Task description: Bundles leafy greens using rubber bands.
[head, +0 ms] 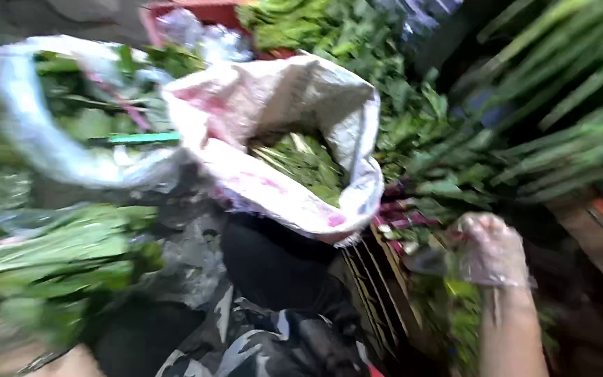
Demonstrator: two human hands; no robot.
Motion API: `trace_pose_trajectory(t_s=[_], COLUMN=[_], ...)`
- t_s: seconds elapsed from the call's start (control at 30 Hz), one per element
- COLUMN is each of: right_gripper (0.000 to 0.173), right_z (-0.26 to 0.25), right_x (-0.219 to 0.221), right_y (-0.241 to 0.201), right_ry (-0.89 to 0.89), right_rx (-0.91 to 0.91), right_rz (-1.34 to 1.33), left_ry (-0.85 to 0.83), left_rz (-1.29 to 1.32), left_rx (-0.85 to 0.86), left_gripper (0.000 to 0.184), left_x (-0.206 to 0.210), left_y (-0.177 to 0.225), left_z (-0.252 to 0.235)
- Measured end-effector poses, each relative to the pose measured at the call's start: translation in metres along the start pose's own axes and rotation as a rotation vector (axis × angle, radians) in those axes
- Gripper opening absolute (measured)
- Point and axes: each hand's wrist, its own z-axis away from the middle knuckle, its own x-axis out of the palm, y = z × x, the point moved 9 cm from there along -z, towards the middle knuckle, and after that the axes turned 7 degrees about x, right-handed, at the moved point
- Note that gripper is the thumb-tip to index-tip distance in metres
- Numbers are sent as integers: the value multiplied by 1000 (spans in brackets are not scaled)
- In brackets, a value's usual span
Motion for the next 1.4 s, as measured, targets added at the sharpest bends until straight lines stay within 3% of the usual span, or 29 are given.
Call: trace_pose_trajectory(t_s=[0.03, 0.07, 0.1, 0.17, 0.23, 0.3, 0.4, 0.5, 0.77, 0.93, 1.07, 1.17, 1.23, 1.33, 1.4], right_gripper=[11, 11, 6, 11, 7, 9, 14, 10, 4, 7, 12, 11, 10, 20, 24], right_z=[3, 9, 18, 49, 86, 119, 155, 186, 231, 224, 222, 212, 205, 202, 203], right_x=[42, 85, 126, 208, 279, 339, 414, 461, 497, 505, 502, 496, 490, 484, 485], right_y=[-15, -33, -54, -106, -157, -195, -232, -251, -260, -257, -243, -238, -247, -265, -267], right_ry=[-138, -292, -466, -846, -1161, -1354, -1322, -1306, -1359, -1425, -1537, -1615, -1573, -1464, -1527], right_rx=[3, 14, 24, 6, -70, -113, -370, -553, -636, -638, -462, -247, -291, -502, -420], right_rz=[-175, -345, -475, -567, -520, -419, -54, 18, -157, -90, -104, -376, -374, -140, -175], left_ry=[-205, -331, -365, -318, -333, -391, -480, -491, -494, -454, -565, -544, -500, -506, -482], left_rz=[23, -24, -38, 18, 128, 221, 319, 356, 396, 451, 610, 573, 495, 454, 388], left_rx=[124, 242, 315, 322, 275, 232, 215, 212, 192, 239, 309, 297, 252, 246, 260], left_gripper=[16, 34, 56, 76, 81, 80, 77, 76, 52, 62, 59, 60, 60, 63, 64], left_x=[-8, -15, -19, -11, 6, 16, 12, -2, -31, -45, -38, -39, -41, -38, -37], left_y=[-13, -22, -28, -27, -17, -16, -16, -13, -12, -13, -7, -11, -17, -14, -12], left_z=[-16, -29, -32, -20, -7, 0, 1, 0, 3, -2, -6, -9, -9, -6, -6])
